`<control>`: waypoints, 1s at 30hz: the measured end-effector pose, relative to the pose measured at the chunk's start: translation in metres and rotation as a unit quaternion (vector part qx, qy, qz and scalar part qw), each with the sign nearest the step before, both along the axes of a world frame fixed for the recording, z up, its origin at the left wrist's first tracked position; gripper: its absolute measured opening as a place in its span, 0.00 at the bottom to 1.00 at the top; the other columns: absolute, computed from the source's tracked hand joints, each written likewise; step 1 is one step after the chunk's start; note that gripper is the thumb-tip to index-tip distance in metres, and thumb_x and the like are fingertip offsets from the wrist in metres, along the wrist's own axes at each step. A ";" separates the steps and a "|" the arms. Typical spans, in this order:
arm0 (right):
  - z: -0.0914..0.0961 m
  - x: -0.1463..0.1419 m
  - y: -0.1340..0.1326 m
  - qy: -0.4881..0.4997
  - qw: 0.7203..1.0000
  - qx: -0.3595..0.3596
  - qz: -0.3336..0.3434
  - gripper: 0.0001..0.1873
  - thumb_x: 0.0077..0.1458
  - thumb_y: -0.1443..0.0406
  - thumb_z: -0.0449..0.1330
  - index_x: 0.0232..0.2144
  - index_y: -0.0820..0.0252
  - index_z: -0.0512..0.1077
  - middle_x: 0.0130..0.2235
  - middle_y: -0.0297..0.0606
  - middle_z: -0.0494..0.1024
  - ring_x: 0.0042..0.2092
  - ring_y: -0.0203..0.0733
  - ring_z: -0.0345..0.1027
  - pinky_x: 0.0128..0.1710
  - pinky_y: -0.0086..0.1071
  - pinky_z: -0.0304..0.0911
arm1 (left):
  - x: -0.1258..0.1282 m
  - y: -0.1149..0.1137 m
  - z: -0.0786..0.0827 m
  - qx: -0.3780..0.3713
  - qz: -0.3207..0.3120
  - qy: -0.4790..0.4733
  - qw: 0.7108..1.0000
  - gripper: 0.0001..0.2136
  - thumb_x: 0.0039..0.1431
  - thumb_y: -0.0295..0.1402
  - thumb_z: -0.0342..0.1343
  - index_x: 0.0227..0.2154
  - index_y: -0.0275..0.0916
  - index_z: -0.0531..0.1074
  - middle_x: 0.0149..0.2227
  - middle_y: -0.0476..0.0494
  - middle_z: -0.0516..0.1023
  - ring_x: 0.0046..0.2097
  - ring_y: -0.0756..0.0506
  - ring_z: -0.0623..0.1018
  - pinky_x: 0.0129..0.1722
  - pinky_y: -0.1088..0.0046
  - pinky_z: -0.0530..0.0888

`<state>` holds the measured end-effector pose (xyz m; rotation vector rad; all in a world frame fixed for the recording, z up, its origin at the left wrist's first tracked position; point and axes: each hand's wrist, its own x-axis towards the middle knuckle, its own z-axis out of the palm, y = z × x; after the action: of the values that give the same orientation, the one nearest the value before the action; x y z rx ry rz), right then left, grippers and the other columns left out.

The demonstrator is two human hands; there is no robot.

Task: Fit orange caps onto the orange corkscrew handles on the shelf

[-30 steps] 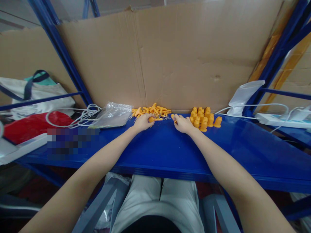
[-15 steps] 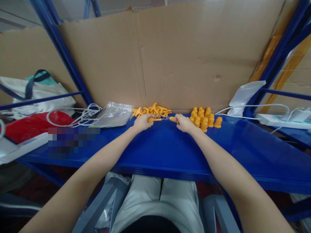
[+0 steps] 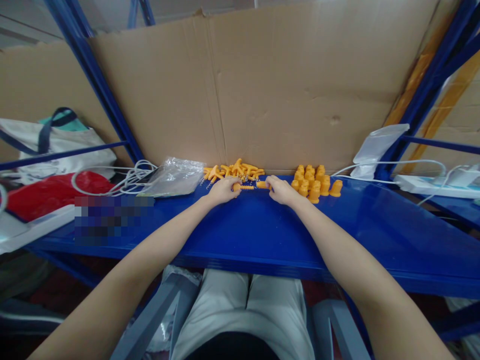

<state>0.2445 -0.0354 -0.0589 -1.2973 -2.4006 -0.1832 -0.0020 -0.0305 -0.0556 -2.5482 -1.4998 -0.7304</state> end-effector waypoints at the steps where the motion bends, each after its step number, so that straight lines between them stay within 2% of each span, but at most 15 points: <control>1: 0.001 0.000 -0.001 -0.009 1.000 -0.001 -0.012 0.14 0.47 0.75 0.50 0.36 0.56 0.64 0.42 0.42 0.73 0.43 0.45 0.69 0.41 0.34 0.62 | 0.001 0.000 0.000 0.000 0.003 0.003 1.000 0.11 0.54 0.30 0.56 0.41 0.41 0.76 0.43 0.42 0.79 0.48 0.41 0.77 0.50 0.65 0.74; 5: 0.007 0.001 -0.006 -0.053 0.996 0.000 -0.075 0.15 0.50 0.75 0.49 0.39 0.57 0.66 0.44 0.44 0.73 0.43 0.46 0.69 0.39 0.35 0.61 | 0.000 -0.001 0.002 -0.002 0.021 -0.010 1.000 0.10 0.53 0.28 0.56 0.39 0.40 0.76 0.43 0.40 0.79 0.47 0.40 0.77 0.48 0.64 0.74; 10: 0.008 0.006 -0.006 -0.070 0.992 0.000 -0.100 0.15 0.51 0.75 0.48 0.40 0.58 0.67 0.45 0.46 0.73 0.42 0.47 0.70 0.37 0.36 0.60 | -0.002 -0.001 0.002 0.002 0.038 -0.008 0.999 0.10 0.54 0.30 0.56 0.39 0.40 0.75 0.42 0.42 0.79 0.48 0.41 0.77 0.48 0.65 0.74; 18: 0.002 0.004 0.000 -0.011 1.000 0.007 -0.019 0.14 0.46 0.77 0.49 0.34 0.56 0.64 0.41 0.41 0.73 0.42 0.44 0.69 0.41 0.33 0.61 | 0.001 -0.002 0.002 -0.008 0.032 -0.024 0.999 0.12 0.53 0.31 0.58 0.41 0.41 0.75 0.45 0.41 0.80 0.48 0.40 0.78 0.49 0.63 0.74; 25: 0.002 0.012 0.007 0.011 0.999 0.006 -0.038 0.14 0.44 0.77 0.50 0.31 0.55 0.62 0.39 0.40 0.72 0.41 0.44 0.68 0.42 0.34 0.63 | 0.000 -0.004 0.005 -0.015 0.048 -0.048 0.998 0.12 0.51 0.29 0.59 0.40 0.40 0.75 0.44 0.40 0.79 0.49 0.38 0.77 0.48 0.63 0.74; 30: -0.001 0.014 0.010 0.029 0.999 0.000 -0.015 0.13 0.43 0.76 0.50 0.30 0.55 0.62 0.38 0.39 0.72 0.39 0.43 0.68 0.42 0.34 0.64 | -0.001 -0.004 0.006 -0.014 0.059 -0.018 0.998 0.11 0.52 0.30 0.58 0.40 0.39 0.75 0.45 0.39 0.79 0.48 0.38 0.77 0.47 0.64 0.74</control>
<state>0.2582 -0.0257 -0.0596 -1.3217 -2.3339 -0.1516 -0.0031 -0.0341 -0.0500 -2.4529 -1.6668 -0.7492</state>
